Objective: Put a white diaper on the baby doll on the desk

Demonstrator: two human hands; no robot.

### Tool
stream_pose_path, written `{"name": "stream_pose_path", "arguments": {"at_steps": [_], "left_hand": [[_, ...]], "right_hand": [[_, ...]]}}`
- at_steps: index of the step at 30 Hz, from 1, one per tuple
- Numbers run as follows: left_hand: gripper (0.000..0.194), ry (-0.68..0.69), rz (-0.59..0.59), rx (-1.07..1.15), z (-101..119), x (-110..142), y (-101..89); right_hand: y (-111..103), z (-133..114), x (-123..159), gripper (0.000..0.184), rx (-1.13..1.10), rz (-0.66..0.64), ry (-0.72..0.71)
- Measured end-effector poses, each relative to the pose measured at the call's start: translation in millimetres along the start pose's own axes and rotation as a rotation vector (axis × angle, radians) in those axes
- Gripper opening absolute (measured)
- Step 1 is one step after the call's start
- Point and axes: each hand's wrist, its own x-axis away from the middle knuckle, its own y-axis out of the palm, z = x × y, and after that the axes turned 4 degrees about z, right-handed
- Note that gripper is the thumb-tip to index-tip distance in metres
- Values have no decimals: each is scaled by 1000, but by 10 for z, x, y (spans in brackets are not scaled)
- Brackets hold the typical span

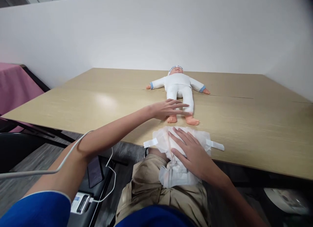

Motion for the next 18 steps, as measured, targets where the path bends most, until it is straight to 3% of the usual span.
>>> {"name": "stream_pose_path", "arguments": {"at_steps": [3,5,12,14,18], "left_hand": [[119,98,-68,-53,-49,-211,14],[114,141,-66,-48,-81,-307,21],[35,163,143,240,-151,-454,109],[27,146,196,346,-184,-461,81],[33,122,320,584,-326,-460,-148]], "right_hand": [[2,-19,-8,61,9,5,7],[-1,-27,-15,61,17,-1,12],[-31,-56,-51,65,-20,-25,52],[-36,-44,-69,66,-50,-51,68],[-35,38,-170,65,-110,-114,91]]}}
